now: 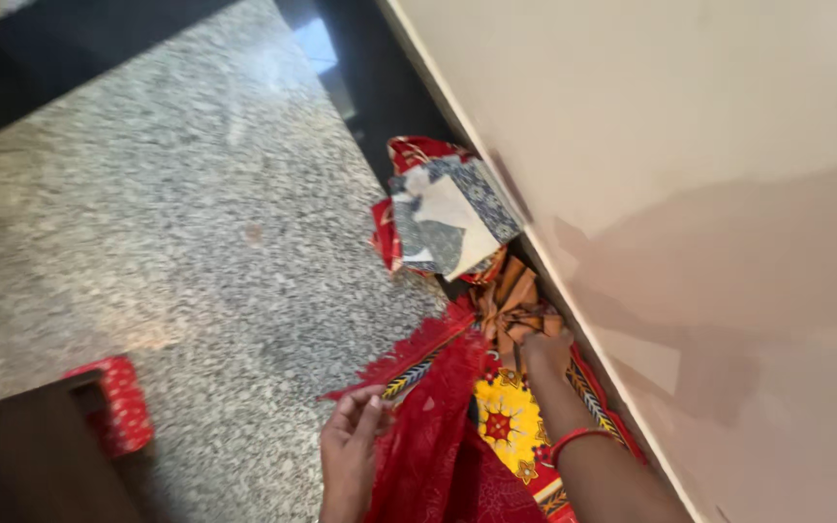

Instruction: The person inserts a pillow into a blue patterned pillowcase, adjusts the corners, and places it on the bed. Then the person inserts another pillow into a striped orange pillowcase, smooths the cover, and places it beside the first pillow.

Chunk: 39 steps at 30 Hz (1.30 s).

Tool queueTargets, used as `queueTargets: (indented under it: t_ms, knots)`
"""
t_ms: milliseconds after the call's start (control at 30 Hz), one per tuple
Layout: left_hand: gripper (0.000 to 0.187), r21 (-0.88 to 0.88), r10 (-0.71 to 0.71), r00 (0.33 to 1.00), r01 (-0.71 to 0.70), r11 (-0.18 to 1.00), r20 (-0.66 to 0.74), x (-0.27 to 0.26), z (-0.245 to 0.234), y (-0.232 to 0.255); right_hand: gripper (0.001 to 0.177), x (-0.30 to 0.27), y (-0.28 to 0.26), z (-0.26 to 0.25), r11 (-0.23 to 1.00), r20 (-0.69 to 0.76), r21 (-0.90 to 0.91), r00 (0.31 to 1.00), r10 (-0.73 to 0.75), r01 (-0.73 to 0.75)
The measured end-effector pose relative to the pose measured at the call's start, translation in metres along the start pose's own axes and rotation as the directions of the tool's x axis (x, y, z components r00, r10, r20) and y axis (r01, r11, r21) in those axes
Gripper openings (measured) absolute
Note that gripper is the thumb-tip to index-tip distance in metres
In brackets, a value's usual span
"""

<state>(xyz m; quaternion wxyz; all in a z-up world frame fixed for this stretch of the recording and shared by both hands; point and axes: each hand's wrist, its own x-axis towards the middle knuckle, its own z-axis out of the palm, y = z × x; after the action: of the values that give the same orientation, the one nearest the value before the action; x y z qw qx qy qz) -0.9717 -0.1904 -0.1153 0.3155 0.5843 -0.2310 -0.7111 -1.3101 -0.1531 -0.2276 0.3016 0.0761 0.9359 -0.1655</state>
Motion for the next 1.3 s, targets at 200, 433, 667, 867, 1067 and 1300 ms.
queueTargets:
  t_ms: [200, 433, 667, 867, 1067, 1300]
  knots:
    - [0.036, 0.068, 0.064, 0.996, -0.069, 0.995, 0.069, 0.067, 0.014, -0.058, 0.095, 0.073, 0.078, 0.043, 0.999, -0.087, 0.037, 0.996, 0.03, -0.027]
    - [0.057, 0.263, 0.289, 0.947, -0.246, 0.933, -0.139, 0.148, 0.02, -0.116, 0.086, 0.175, 0.11, 0.122, 0.962, 0.184, -0.107, 0.956, -0.228, 0.25]
    - [0.048, 0.4, 0.166, 0.977, -0.1, 0.911, -0.134, 0.204, 0.026, -0.19, 0.097, 0.205, 0.086, 0.177, 0.923, 0.223, -0.253, 0.945, -0.237, 0.291]
    - [0.049, 0.389, 0.229, 0.967, -0.171, 0.905, -0.109, 0.243, 0.021, -0.236, 0.095, 0.272, 0.092, 0.23, 0.981, 0.457, 0.171, 0.874, -0.164, 0.095]
    - [0.05, 0.402, 0.168, 0.969, -0.084, 0.912, -0.178, 0.235, 0.006, -0.218, 0.078, 0.283, 0.115, 0.242, 0.975, 0.281, 0.097, 0.935, -0.218, 0.198]
    - [0.056, 0.389, 0.222, 0.957, -0.136, 0.911, -0.184, 0.192, -0.014, -0.179, 0.066, 0.192, 0.124, 0.182, 0.894, 0.101, 0.177, 0.896, -0.432, 0.411]
